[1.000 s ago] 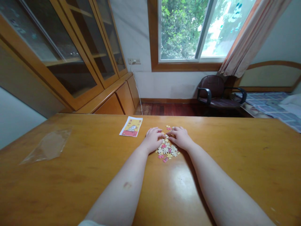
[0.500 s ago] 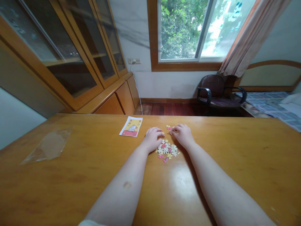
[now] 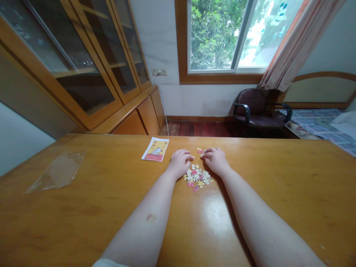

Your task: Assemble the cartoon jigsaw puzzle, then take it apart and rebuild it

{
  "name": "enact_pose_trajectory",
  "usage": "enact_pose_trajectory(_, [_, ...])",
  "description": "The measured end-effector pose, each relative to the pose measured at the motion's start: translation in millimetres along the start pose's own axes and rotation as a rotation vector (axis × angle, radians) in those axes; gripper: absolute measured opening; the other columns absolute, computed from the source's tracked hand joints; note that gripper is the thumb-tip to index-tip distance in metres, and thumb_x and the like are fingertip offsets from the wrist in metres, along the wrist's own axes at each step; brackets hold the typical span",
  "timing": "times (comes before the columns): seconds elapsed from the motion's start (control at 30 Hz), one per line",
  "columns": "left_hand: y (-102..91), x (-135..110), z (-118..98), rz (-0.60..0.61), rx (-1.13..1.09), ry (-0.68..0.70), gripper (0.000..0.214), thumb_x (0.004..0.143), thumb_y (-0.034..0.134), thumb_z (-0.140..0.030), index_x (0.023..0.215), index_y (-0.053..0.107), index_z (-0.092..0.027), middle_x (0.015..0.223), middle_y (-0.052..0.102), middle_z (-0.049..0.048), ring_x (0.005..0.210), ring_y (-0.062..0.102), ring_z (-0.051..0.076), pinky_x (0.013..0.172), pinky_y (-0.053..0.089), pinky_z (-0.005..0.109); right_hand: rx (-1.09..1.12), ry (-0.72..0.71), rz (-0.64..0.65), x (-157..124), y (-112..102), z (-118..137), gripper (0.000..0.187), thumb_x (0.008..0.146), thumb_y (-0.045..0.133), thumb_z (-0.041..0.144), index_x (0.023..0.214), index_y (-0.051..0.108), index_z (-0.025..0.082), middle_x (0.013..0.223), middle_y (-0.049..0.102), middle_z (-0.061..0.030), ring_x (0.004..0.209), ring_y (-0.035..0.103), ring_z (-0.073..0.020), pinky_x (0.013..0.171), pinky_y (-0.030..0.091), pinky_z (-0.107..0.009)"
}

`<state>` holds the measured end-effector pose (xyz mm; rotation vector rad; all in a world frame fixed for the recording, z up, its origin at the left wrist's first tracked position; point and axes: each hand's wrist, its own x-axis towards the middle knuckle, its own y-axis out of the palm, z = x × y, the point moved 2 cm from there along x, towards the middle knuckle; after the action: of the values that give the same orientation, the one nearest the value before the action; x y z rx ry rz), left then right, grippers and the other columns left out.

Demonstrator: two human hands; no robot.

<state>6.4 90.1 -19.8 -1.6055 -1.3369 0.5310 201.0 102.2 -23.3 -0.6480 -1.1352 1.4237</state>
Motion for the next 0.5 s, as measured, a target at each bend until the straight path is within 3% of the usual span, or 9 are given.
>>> enact_pose_trajectory(0.17, [0.4,0.3,-0.1,0.0,0.004,-0.001,0.03,0.076,0.051,-0.014,0.092,0.073,-0.026,0.117,0.063,0.0028,0.118,0.047,0.023,0.107,0.034,0.042,-0.026,0.065,0.02,0.7,-1.8,-0.1,0.03,0.087,0.045,0.027,0.101,0.072,0.027,0.121,0.063,-0.0019,0.114,0.048,-0.024,0.099,0.032,-0.041])
enact_pose_trajectory(0.3, [0.9,0.4,0.0,-0.014,0.009,0.001,0.03,0.076,0.051,-0.014,0.092,0.073,-0.026,0.117,0.064,0.0029,0.118,0.048,0.023,0.106,0.034,0.042,-0.073,-0.045,0.13,-1.8,4.6,5.2,0.05,0.09,0.043,0.047,0.136,0.048,0.028,0.146,0.041,-0.0025,0.137,0.027,-0.029,0.111,0.016,-0.053])
enact_pose_trajectory(0.4, [1.1,0.2,-0.2,-0.024,0.011,0.005,0.03,0.076,0.051,-0.014,0.092,0.073,-0.026,0.116,0.064,0.0029,0.118,0.048,0.022,0.106,0.034,0.041,-0.11,-0.108,0.255,-5.1,8.7,9.5,0.06,0.091,0.033,0.055,0.145,0.032,0.029,0.153,0.027,-0.0013,0.142,0.012,-0.0316,0.11,0.005,-0.061])
enact_pose_trajectory(0.5, [1.3,0.0,-0.7,-0.022,0.011,0.002,0.03,0.076,0.051,-0.014,0.092,0.073,-0.026,0.117,0.064,0.0027,0.118,0.048,0.022,0.107,0.034,0.041,-0.115,-0.13,0.313,-7.0,8.4,12.1,0.063,0.092,0.028,0.056,0.148,0.023,0.028,0.153,0.025,-0.0013,0.143,0.008,-0.03,0.111,0.002,-0.06])
